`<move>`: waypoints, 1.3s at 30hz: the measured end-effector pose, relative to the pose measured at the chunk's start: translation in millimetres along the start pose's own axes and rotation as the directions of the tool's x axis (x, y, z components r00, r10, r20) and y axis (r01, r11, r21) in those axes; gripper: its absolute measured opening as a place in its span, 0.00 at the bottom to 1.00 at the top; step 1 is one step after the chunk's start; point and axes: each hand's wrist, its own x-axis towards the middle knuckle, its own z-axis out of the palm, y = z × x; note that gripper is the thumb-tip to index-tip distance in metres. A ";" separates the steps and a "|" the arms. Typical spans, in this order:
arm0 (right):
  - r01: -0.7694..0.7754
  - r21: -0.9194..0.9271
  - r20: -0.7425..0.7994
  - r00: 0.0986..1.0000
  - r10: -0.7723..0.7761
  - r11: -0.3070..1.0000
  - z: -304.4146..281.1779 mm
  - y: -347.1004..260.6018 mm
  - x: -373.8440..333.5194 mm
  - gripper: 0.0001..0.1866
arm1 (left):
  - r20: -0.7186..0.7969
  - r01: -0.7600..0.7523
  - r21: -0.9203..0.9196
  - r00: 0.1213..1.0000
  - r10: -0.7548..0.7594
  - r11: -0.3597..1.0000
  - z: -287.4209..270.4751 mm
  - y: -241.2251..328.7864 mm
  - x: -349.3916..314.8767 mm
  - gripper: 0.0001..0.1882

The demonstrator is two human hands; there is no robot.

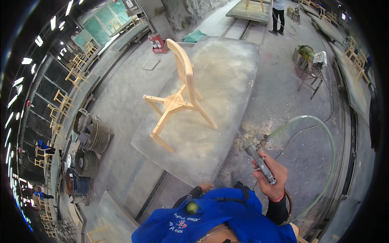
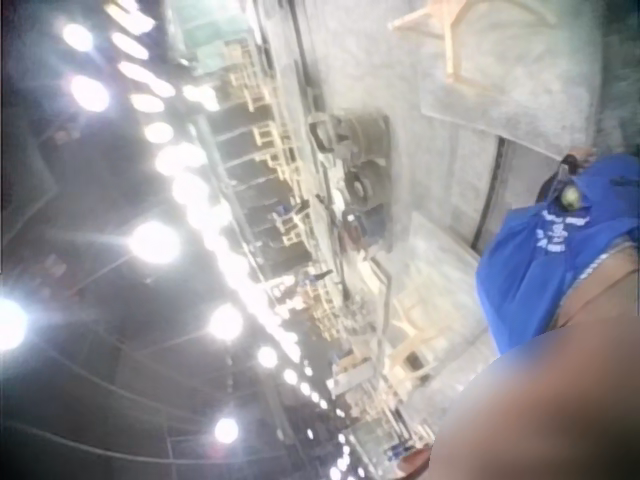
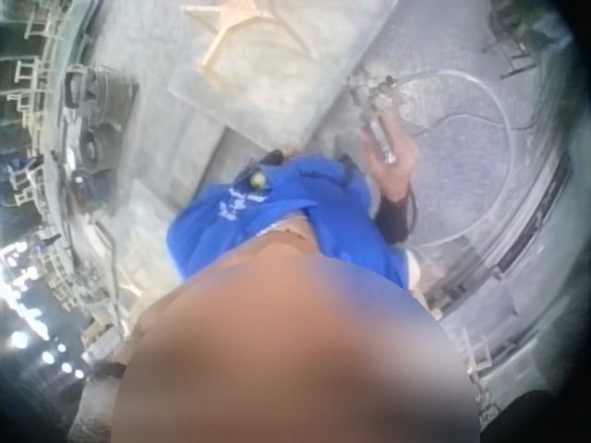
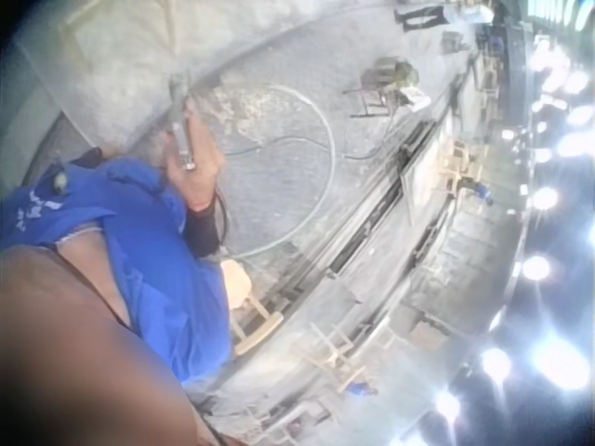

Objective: The person sprays a wooden chair frame with a handheld spray gun, rotating the chair to coat all sides. The person then picks up a second chair and repeats the spraying process.

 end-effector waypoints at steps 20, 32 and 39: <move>-0.059 0.146 0.287 0.958 0.015 0.988 -33.5 60.8 70.3 0.32 | -0.121 0.434 -0.503 0.820 -0.559 0.747 -31.2 -35.2 -47.7 0.23; -0.237 0.538 0.225 0.965 0.133 0.809 -85.8 171.9 167.1 0.31 | -0.182 0.162 -0.895 0.717 -0.673 0.415 -105.2 106.8 62.2 0.23; -0.436 0.569 0.387 0.890 0.241 0.697 -101.3 215.3 183.9 0.30 | -0.258 0.022 -0.922 0.711 -0.654 0.387 -151.6 176.8 80.8 0.25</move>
